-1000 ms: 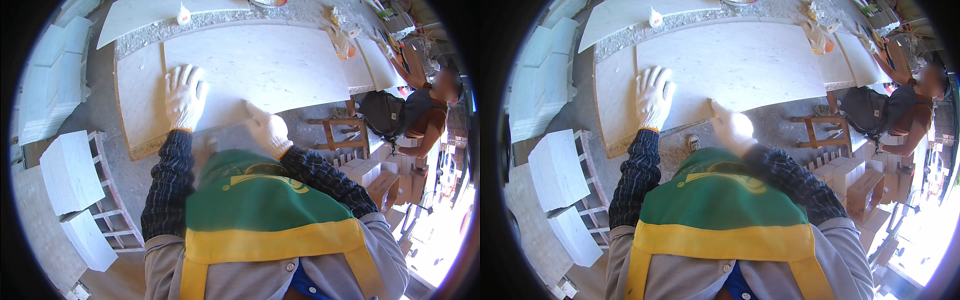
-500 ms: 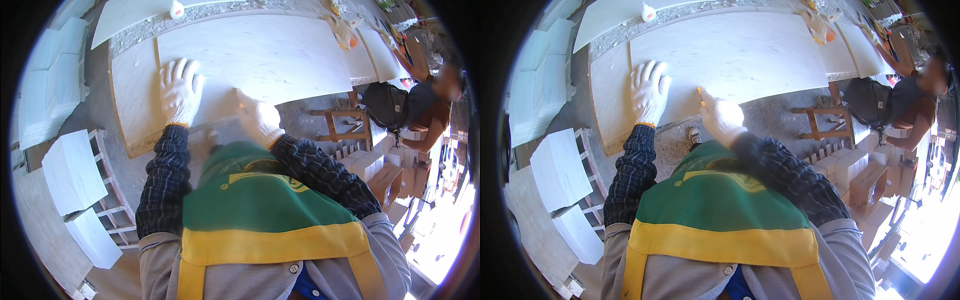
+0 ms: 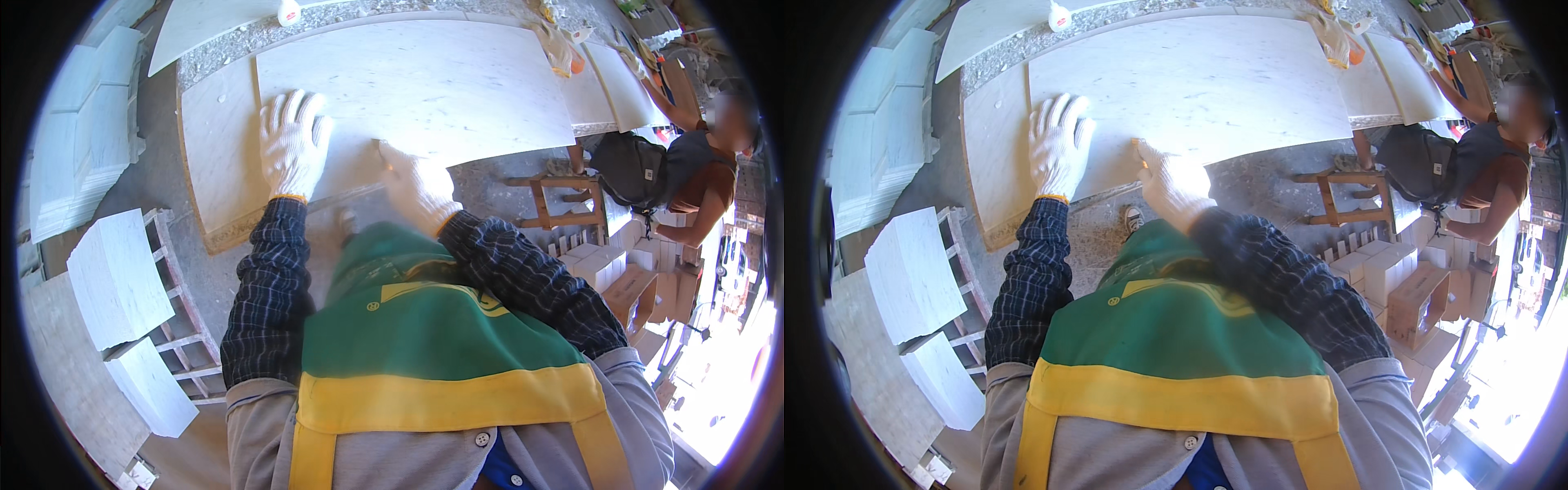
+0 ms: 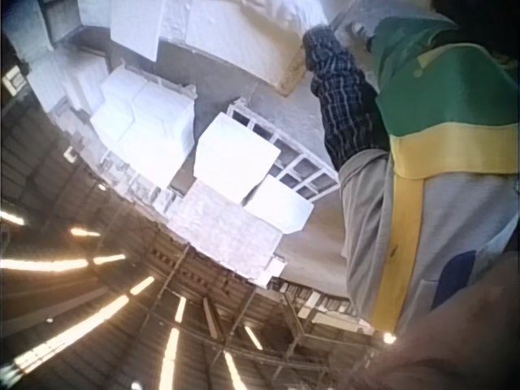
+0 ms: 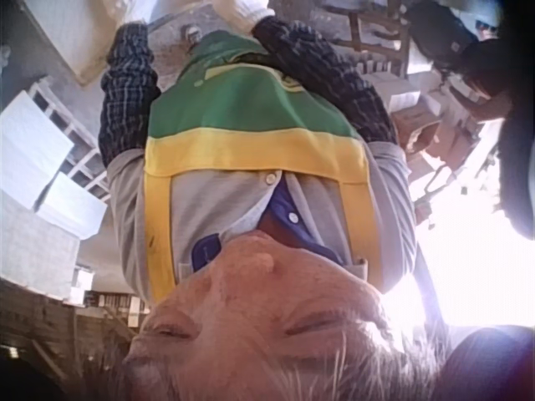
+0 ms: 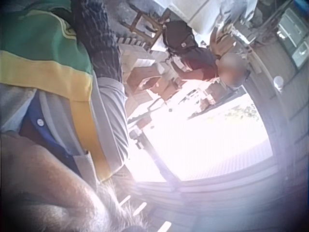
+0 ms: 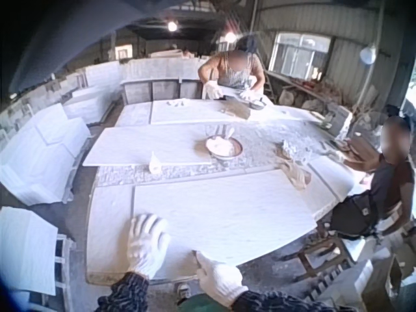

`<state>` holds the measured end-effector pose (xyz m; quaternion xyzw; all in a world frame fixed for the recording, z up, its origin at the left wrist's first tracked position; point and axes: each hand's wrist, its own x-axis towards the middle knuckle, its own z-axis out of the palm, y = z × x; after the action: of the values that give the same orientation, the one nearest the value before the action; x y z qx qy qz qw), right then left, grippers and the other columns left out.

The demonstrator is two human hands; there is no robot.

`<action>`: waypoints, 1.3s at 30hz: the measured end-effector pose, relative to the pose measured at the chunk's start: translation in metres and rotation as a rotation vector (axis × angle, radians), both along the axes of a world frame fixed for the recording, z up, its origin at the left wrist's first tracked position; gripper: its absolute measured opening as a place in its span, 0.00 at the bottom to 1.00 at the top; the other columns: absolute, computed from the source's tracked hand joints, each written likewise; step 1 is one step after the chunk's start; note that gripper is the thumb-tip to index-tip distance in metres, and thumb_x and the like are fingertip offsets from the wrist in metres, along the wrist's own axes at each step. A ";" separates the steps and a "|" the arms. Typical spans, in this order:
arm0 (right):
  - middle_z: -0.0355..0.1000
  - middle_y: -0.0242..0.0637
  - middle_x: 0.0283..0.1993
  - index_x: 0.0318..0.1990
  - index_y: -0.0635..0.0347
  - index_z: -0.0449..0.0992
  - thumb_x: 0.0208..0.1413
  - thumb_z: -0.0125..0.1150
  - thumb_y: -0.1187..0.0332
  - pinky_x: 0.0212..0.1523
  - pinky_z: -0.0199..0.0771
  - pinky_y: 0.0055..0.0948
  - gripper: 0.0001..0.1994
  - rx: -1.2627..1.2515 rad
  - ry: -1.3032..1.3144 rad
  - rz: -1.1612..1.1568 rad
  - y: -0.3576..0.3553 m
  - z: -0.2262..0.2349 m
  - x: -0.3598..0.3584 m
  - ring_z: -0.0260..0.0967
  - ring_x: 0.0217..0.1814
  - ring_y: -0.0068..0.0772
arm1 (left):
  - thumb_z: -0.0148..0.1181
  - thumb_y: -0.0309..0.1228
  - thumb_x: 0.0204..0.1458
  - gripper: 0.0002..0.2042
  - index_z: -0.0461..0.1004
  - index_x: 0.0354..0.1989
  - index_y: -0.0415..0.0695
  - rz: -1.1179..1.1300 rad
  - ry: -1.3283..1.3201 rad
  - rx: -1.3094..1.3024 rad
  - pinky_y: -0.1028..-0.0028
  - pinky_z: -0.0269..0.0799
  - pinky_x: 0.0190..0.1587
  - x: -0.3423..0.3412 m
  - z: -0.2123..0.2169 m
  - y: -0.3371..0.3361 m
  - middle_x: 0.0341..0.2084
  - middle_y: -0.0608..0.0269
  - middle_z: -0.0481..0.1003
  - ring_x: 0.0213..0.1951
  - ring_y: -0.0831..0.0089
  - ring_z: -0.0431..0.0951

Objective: The person repeatedly picks up white stone slabs from a workbench, wipes their surfaces with gloved hands, and stacks them on a nearby rack. The person also uses a small tool to scrape or smooth the slab surface while seated at the bench. Coworkers are visible performing similar tasks at adjacent stations.

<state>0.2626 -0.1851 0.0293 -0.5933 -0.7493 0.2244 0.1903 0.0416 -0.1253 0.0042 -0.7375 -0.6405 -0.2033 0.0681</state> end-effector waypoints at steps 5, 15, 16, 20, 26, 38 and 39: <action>0.83 0.42 0.46 0.64 0.45 0.77 0.61 0.60 0.67 0.45 0.80 0.42 0.22 0.002 0.123 0.005 -0.005 0.008 0.015 0.81 0.42 0.48 | 0.56 0.43 0.63 0.19 0.76 0.60 0.52 0.017 0.029 0.007 0.52 0.51 0.75 -0.001 -0.002 0.002 0.64 0.59 0.72 0.68 0.53 0.65; 0.81 0.45 0.50 0.62 0.47 0.77 0.62 0.59 0.67 0.51 0.79 0.41 0.20 -0.141 0.074 0.019 0.005 0.010 0.012 0.80 0.48 0.46 | 0.56 0.43 0.63 0.20 0.76 0.60 0.51 0.007 0.006 0.039 0.53 0.52 0.75 -0.001 -0.002 0.002 0.65 0.60 0.72 0.69 0.54 0.65; 0.81 0.46 0.50 0.63 0.47 0.77 0.62 0.59 0.67 0.51 0.79 0.42 0.20 -0.132 0.091 0.011 0.004 0.010 0.015 0.80 0.48 0.47 | 0.56 0.43 0.63 0.20 0.76 0.60 0.51 0.005 0.002 0.044 0.53 0.52 0.75 -0.001 -0.002 0.001 0.64 0.60 0.72 0.69 0.54 0.65; 0.81 0.46 0.49 0.62 0.47 0.77 0.62 0.59 0.66 0.51 0.79 0.42 0.21 -0.075 0.084 0.034 0.000 0.009 0.015 0.80 0.49 0.48 | 0.56 0.43 0.63 0.20 0.76 0.61 0.51 0.000 -0.002 0.037 0.53 0.51 0.76 -0.001 -0.002 0.001 0.65 0.61 0.71 0.69 0.55 0.64; 0.82 0.45 0.45 0.60 0.48 0.78 0.61 0.58 0.68 0.49 0.80 0.42 0.19 -0.093 0.149 0.085 0.008 0.007 0.011 0.81 0.46 0.49 | 0.57 0.43 0.62 0.20 0.76 0.61 0.51 0.015 0.011 0.022 0.52 0.52 0.75 -0.001 -0.002 0.002 0.65 0.61 0.72 0.69 0.55 0.65; 0.82 0.45 0.52 0.71 0.48 0.70 0.66 0.56 0.64 0.49 0.80 0.36 0.26 -0.381 0.265 -0.031 -0.015 0.026 0.036 0.82 0.47 0.38 | 0.53 0.41 0.65 0.20 0.74 0.63 0.50 -0.065 0.005 0.029 0.54 0.50 0.76 -0.007 -0.012 0.002 0.65 0.58 0.71 0.70 0.55 0.64; 0.79 0.46 0.60 0.73 0.48 0.66 0.66 0.57 0.63 0.57 0.78 0.33 0.28 -0.459 0.313 -0.101 -0.021 0.028 0.054 0.80 0.55 0.35 | 0.48 0.43 0.68 0.20 0.74 0.63 0.50 -0.105 0.038 0.027 0.56 0.48 0.77 -0.005 -0.013 -0.001 0.67 0.58 0.70 0.72 0.59 0.63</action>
<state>0.3163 -0.2058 0.0568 -0.6157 -0.6098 0.4672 0.1753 0.0367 -0.1265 -0.0090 -0.7728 -0.5966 -0.2014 0.0794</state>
